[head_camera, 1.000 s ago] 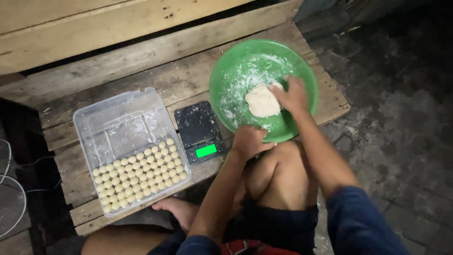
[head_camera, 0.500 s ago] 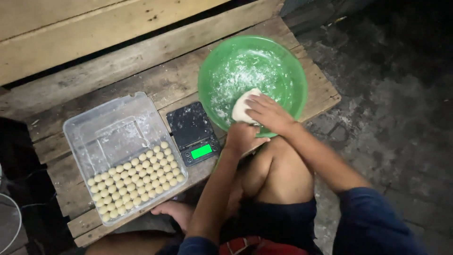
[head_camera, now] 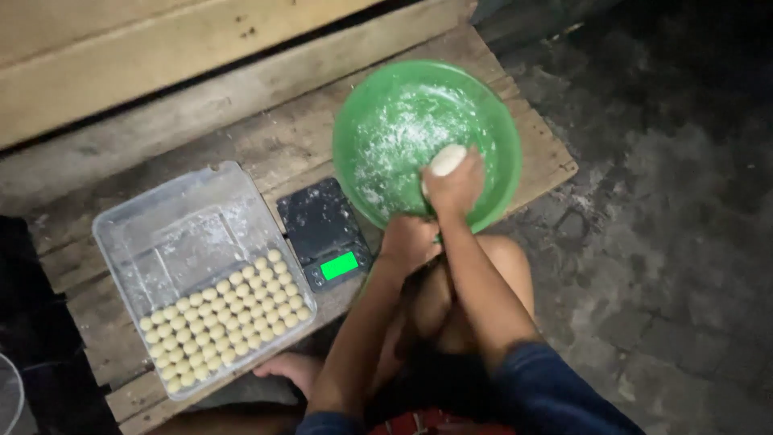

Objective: Kneading a lump of dough in a green plastic bowl on a wooden surface.

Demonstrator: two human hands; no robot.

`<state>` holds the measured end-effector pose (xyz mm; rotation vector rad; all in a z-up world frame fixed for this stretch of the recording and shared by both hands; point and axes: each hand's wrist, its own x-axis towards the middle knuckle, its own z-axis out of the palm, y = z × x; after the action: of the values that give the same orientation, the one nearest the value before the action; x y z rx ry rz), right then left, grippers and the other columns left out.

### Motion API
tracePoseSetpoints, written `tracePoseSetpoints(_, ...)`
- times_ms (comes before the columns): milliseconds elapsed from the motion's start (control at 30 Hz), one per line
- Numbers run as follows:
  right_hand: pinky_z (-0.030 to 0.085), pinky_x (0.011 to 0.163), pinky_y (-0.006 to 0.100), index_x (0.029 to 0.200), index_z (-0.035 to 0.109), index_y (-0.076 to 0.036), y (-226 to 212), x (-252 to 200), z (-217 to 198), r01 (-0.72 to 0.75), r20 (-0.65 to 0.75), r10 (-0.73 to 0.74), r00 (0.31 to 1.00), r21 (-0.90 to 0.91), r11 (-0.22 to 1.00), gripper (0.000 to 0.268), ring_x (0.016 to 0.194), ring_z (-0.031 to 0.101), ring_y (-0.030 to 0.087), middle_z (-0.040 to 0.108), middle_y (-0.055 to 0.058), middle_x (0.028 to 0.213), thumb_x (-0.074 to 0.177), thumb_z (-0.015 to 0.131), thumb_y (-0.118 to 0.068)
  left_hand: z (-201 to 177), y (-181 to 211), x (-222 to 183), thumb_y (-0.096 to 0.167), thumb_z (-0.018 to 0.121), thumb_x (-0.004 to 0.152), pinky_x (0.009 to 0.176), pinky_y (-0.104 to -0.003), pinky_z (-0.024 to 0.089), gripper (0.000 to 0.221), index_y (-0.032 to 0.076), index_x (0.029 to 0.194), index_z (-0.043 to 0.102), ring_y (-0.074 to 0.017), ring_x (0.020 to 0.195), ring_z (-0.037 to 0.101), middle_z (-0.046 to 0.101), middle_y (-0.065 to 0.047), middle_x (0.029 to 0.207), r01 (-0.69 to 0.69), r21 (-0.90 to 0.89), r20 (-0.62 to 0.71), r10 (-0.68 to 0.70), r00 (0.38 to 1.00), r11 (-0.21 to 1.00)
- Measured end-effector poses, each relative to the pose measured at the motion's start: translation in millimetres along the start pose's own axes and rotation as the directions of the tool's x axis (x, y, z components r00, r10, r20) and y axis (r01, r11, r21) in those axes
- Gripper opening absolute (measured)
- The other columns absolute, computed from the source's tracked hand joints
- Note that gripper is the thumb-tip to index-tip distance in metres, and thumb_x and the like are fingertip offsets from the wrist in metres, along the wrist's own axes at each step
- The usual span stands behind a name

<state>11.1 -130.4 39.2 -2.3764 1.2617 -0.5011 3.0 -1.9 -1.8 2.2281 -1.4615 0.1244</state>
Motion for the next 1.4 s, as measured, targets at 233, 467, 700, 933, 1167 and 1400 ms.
tracePoseSetpoints(233,0.059,0.088,0.047,0.111,0.068,-0.016,31.2,95.6,104.1,-0.129,-0.491,0.226,0.841,0.223,0.966,0.057,0.096,0.071,0.037,0.068,0.011,0.101,0.062,0.095,-0.030,-15.5,-8.9,1.7,0.038,0.077,0.073,0.054,-0.042,0.044,0.031,0.014,0.063,0.061,-0.0307,0.054,0.059,0.057,-0.005,0.055,0.038,-0.096,0.149,-0.024,0.989,0.995)
tracePoseSetpoints(467,0.050,0.101,0.059,0.124,0.069,-0.003,-39.4,103.4,94.7,0.358,-0.037,-0.368,0.929,0.332,0.873,0.055,0.112,0.064,0.047,0.068,0.023,0.117,0.075,0.086,-0.020,-2.3,-10.1,-4.1,0.043,0.076,0.071,0.054,-0.046,0.044,0.036,0.010,0.066,0.063,-0.0376,0.056,0.060,0.061,-0.015,0.061,0.004,-0.143,0.095,0.010,0.995,0.990)
tracePoseSetpoints(700,0.041,0.110,0.060,0.107,0.073,-0.004,-33.5,33.1,12.1,0.874,0.213,-0.949,0.232,0.384,0.299,0.034,0.115,0.061,0.045,0.071,0.020,0.117,0.076,0.078,-0.018,-31.0,-0.4,1.0,0.069,0.071,0.071,0.051,-0.036,0.053,0.044,0.026,0.072,0.065,-0.0240,0.058,0.070,0.065,-0.001,0.057,0.037,-0.081,-0.192,-0.052,0.980,0.996)
tracePoseSetpoints(933,0.042,0.109,0.060,0.118,0.065,-0.006,65.5,66.8,-62.0,0.820,0.224,-0.848,0.481,0.229,0.525,0.029,0.124,0.062,0.041,0.070,0.018,0.123,0.089,0.066,-0.007,-18.0,-10.0,0.7,0.072,0.075,0.067,0.047,-0.037,0.050,0.049,0.026,0.064,0.059,-0.0245,0.048,0.065,0.058,0.001,0.051,-0.043,-0.092,-0.307,0.013,0.952,0.995)
tracePoseSetpoints(1167,0.047,0.104,0.060,0.160,0.034,-0.020,103.3,51.3,-36.6,0.553,0.667,-0.335,0.665,-0.137,0.822,0.074,0.118,0.065,0.046,0.063,0.026,0.130,0.090,0.055,-0.011,-1.5,-11.5,-1.1,0.076,0.071,0.068,0.052,-0.040,0.052,0.050,0.026,0.072,0.070,-0.0273,0.056,0.070,0.064,-0.002,0.056,0.000,-0.056,-0.159,-0.009,0.987,0.998)
tracePoseSetpoints(1400,0.054,0.100,0.056,0.152,0.045,-0.014,75.0,30.6,-57.9,0.563,0.690,-0.346,0.636,-0.108,0.819,0.068,0.117,0.067,0.045,0.065,0.027,0.126,0.087,0.050,0.004,-1.2,-6.6,-1.1,0.080,0.070,0.065,0.055,-0.038,0.052,0.050,0.030,0.067,0.067,-0.0259,0.051,0.068,0.061,0.001,0.051,0.038,-0.024,-0.164,-0.041,0.986,0.999)
